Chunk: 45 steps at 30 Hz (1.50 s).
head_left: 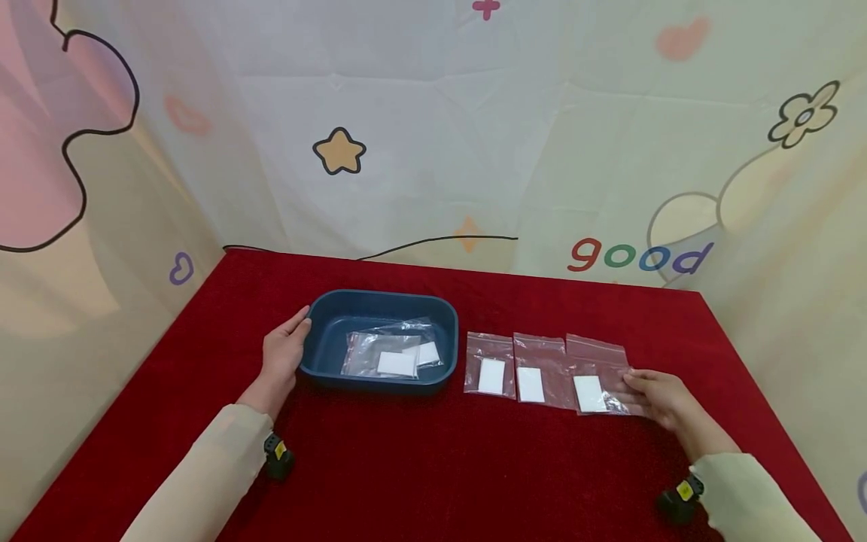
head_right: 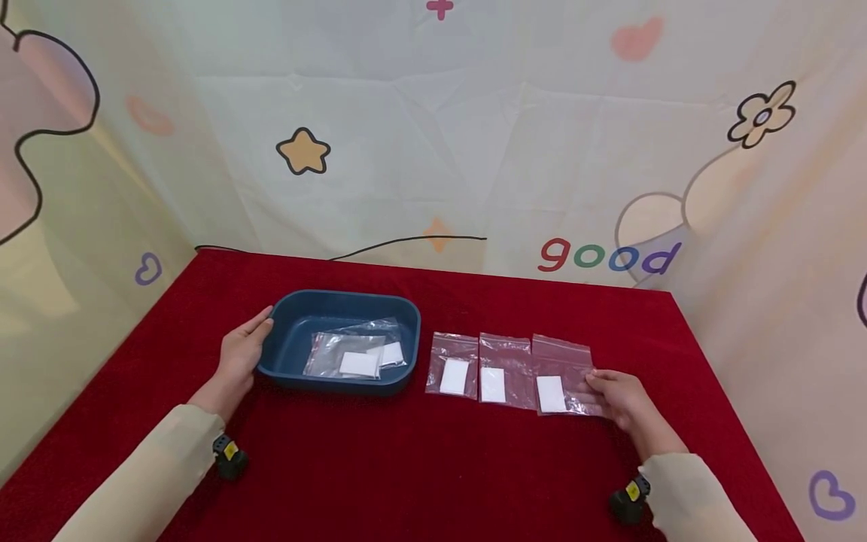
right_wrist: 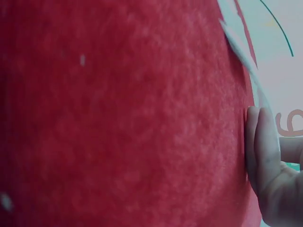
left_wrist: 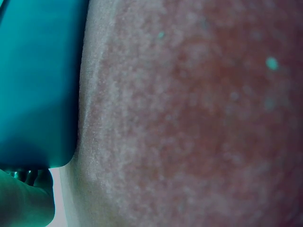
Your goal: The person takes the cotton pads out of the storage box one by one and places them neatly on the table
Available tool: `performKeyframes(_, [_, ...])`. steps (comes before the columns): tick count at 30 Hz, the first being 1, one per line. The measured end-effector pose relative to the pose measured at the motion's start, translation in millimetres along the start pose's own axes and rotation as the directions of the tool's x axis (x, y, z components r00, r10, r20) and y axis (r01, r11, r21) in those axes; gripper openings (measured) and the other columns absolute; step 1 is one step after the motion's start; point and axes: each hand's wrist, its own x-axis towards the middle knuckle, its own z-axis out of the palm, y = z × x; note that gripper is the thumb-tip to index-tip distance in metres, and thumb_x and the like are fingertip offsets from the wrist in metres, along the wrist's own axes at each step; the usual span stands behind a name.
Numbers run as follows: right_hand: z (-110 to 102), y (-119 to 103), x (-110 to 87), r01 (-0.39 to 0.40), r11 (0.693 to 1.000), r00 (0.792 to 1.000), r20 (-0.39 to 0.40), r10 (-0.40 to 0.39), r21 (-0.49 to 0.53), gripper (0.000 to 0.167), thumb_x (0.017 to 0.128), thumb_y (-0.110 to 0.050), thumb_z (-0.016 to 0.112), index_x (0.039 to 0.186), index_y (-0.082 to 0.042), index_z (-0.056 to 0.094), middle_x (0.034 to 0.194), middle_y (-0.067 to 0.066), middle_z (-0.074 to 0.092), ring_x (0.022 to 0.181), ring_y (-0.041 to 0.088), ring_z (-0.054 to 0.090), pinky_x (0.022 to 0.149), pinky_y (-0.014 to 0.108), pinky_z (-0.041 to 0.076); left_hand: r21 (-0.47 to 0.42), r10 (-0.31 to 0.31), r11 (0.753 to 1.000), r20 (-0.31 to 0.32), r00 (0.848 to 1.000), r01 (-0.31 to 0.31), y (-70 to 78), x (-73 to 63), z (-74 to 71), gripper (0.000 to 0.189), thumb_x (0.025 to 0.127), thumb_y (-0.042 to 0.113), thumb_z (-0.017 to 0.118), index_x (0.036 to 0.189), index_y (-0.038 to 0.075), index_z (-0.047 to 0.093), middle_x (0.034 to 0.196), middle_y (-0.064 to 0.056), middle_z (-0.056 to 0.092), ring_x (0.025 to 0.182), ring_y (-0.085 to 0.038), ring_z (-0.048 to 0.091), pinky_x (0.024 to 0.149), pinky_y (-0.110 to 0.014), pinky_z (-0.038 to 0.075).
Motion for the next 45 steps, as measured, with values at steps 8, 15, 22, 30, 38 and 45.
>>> performKeyframes(8, [4,-10,-1.9,-0.004,0.958,0.992,-0.121,-0.032,-0.286,0.042,0.107,-0.015,0.050,0.129,0.021,0.051,0.083,-0.010,0.072,0.073,0.005,0.069,0.068,0.027,0.063,-0.003,-0.009,1.000,-0.001,1.000,0.009,-0.8,-0.1,0.4,0.047,0.110,0.022,0.045,0.157,0.015,0.041,0.168,-0.009,0.032,0.159,-0.026,0.026,0.131,-0.045,0.026])
performKeyframes(15, [3,-13,-3.5,-0.033,0.848,0.976,-0.201,-0.087,-0.529,0.047,0.102,-0.021,0.060,0.125,0.019,0.055,0.091,0.011,0.071,0.078,0.012,0.065,0.072,0.035,0.061,-0.011,0.001,1.000,0.000,1.000,-0.001,-0.4,-1.2,0.9,0.047,0.110,0.021,0.045,0.156,0.013,0.042,0.168,-0.010,0.033,0.158,-0.026,0.027,0.130,-0.045,0.026])
performKeyframes(22, [2,-8,-4.8,-0.005,0.791,0.967,-0.204,-0.151,-0.612,0.038,0.099,-0.021,0.065,0.112,0.014,0.062,0.081,0.005,0.067,0.072,0.015,0.059,0.062,0.028,0.054,-0.001,-0.002,1.000,-0.009,1.000,0.002,0.4,-1.8,2.8,0.047,0.109,0.021,0.047,0.155,0.013,0.043,0.166,-0.011,0.035,0.157,-0.028,0.029,0.130,-0.045,0.028])
performKeyframes(30, [5,-15,-5.8,0.004,0.690,0.955,-0.203,-0.218,-0.723,0.036,0.094,-0.020,0.071,0.108,0.012,0.062,0.089,0.017,0.067,0.076,0.021,0.056,0.063,0.027,0.053,-0.007,0.000,1.000,-0.010,1.000,0.000,1.3,-2.0,2.6,0.047,0.110,0.022,0.046,0.156,0.013,0.043,0.167,-0.011,0.035,0.158,-0.028,0.029,0.130,-0.045,0.027])
performKeyframes(38, [6,-18,-5.2,0.001,0.668,0.963,-0.180,-0.202,-0.745,0.034,0.095,-0.020,0.069,0.106,0.012,0.061,0.087,0.018,0.066,0.075,0.021,0.059,0.063,0.029,0.054,-0.002,-0.009,1.000,-0.013,1.000,0.008,1.3,-1.6,1.7,0.047,0.110,0.021,0.045,0.156,0.013,0.043,0.166,-0.011,0.035,0.157,-0.028,0.031,0.130,-0.046,0.028])
performKeyframes(45, [-3,-29,-3.7,0.005,0.661,0.969,-0.159,-0.188,-0.750,0.044,0.104,-0.027,0.055,0.110,0.016,0.061,0.085,0.018,0.068,0.076,0.021,0.063,0.062,0.030,0.054,-0.007,-0.004,1.000,-0.011,1.000,0.004,0.6,-0.1,0.9,0.047,0.110,0.021,0.046,0.156,0.014,0.043,0.166,-0.010,0.036,0.157,-0.028,0.031,0.130,-0.045,0.028])
